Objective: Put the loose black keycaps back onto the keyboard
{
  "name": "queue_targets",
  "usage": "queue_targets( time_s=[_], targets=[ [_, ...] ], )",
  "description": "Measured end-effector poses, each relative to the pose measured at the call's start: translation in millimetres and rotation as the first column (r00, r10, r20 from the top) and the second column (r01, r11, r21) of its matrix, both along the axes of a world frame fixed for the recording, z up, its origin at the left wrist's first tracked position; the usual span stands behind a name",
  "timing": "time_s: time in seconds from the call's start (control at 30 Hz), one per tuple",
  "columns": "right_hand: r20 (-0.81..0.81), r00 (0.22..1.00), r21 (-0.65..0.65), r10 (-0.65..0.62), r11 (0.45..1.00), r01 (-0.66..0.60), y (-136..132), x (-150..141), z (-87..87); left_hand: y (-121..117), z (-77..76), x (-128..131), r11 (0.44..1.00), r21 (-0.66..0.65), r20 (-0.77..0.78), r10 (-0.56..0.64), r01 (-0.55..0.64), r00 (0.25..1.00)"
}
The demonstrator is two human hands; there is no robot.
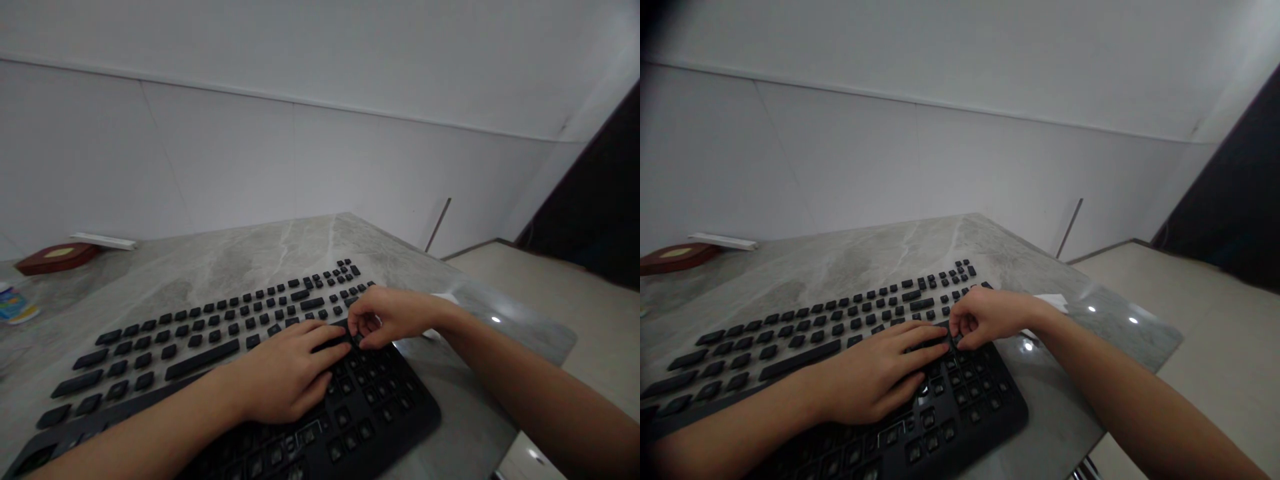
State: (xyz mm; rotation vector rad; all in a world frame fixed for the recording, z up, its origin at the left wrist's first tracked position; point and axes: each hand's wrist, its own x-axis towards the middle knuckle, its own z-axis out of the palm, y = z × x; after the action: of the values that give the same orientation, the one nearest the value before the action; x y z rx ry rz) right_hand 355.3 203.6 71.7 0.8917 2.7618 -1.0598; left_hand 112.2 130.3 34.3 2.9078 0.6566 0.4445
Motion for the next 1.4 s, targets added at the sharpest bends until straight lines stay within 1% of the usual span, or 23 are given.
queue_targets(
  time_s=[0.33,0.43,0.53,0.67,0.8,0.87,1.0,1.1,1.2,1.27,1.3,1.33,1.4],
  targets=[
    [0.002,1.000,0.021,-0.001,1.000,0.001,-0.4,-1.8,-1.3,-0.8,0.5,-0.4,1.000,-0.003,0.024,-0.004,0.004,1.000],
    [0.000,1.000,0.021,-0.019,1.000,0.019,-0.1,-1.1,-0.9,-0.8,0.7,-0.6,1.000,-0.003,0.029,-0.006,0.007,1.000],
    [-0.003,0.999,0.025,-0.038,0.999,0.038,1.3,-0.7,-1.9,-0.5,1.4,-0.2,1.000,-0.001,0.013,-0.003,0.003,1.000],
    [-0.010,1.000,0.056,-0.023,0.998,0.023,0.9,-2.1,-5.1,-0.3,1.5,-0.1,1.000,0.004,-0.007,0.000,0.000,1.000],
    [0.034,0.994,0.090,-0.107,0.991,0.104,-4.7,-7.3,-4.6,1.0,-0.1,0.9,1.000,-0.017,0.027,-0.014,0.014,1.000],
    [0.066,0.991,0.131,-0.119,0.985,0.110,-8.1,-11.7,-1.1,2.1,-0.4,2.4,0.999,-0.027,0.039,-0.017,0.018,0.999],
    [0.194,0.977,0.221,-0.088,0.974,0.043,-11.9,-22.8,10.5,2.8,0.8,5.6,0.999,-0.044,0.036,-0.019,0.020,0.999],
    [0.311,0.947,0.282,-0.085,0.959,-0.007,-10.6,-33.2,20.4,1.7,1.6,6.1,0.999,-0.042,0.034,-0.008,0.009,0.999],
    [0.467,0.880,0.363,-0.080,0.925,-0.108,-5.7,-46.8,27.3,0.9,1.6,5.5,0.999,-0.046,0.014,0.008,-0.008,1.000],
    [0.552,0.832,0.375,-0.050,0.906,-0.195,0.1,-56.6,26.9,1.0,1.4,5.3,0.999,-0.049,-0.004,0.014,-0.014,1.000],
    [0.556,0.830,0.362,-0.028,0.908,-0.211,3.7,-61.2,24.9,1.2,1.4,5.3,0.999,-0.048,-0.010,0.016,-0.017,1.000],
    [0.534,0.845,0.340,-0.008,0.918,-0.206,7.7,-65.4,21.8,1.5,1.3,5.4,0.999,-0.045,-0.014,0.017,-0.017,1.000],
    [0.417,0.908,0.271,0.034,0.949,-0.160,16.0,-72.0,14.2,2.0,0.7,5.5,0.999,-0.038,-0.014,0.016,-0.016,1.000]
  ],
)
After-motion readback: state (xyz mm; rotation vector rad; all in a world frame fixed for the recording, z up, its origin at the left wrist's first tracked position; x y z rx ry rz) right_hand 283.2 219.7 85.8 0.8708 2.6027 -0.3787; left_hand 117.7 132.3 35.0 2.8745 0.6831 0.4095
